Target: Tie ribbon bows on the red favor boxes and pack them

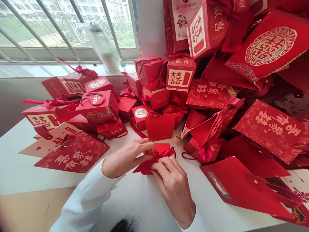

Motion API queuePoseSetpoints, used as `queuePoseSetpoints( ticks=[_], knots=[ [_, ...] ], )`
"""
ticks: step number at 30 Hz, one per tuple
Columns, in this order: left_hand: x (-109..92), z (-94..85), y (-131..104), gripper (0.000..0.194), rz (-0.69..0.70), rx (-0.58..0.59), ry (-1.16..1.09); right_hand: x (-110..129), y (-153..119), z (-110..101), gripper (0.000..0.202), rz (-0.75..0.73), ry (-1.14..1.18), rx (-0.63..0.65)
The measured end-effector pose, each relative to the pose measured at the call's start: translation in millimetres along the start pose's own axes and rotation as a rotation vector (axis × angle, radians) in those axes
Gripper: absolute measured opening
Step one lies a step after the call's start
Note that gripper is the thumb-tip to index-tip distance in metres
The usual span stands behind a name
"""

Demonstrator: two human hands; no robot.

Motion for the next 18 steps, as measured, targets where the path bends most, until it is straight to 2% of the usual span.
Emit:
queuePoseSetpoints(
  ticks=[6,12,16,18],
  knots=[
    [-1,10.7,7,0.010,0.043,0.032,-0.065,-14,0,-12,0.015,0.145,0.228,0.027],
    [-3,19.2,9,0.011,-0.063,0.009,-0.015,-30,5,-15,0.021,0.365,0.535,0.067],
    [-2,22.7,11,0.012,-0.076,-0.017,-0.015,-35,6,-21,0.025,0.332,0.681,0.161],
    [-1,22.9,12,0.013,-0.079,-0.032,-0.023,-33,6,-25,0.021,0.305,0.618,0.159]
  ],
)
Point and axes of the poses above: each hand's wrist, its own y-axis towards the middle knuckle, its own z-axis out of the palm, x = y × z, the point moved 1 cm from there along y, towards the middle knuckle, and after that the axes turned 10 degrees about z, right-handed, at the moved point
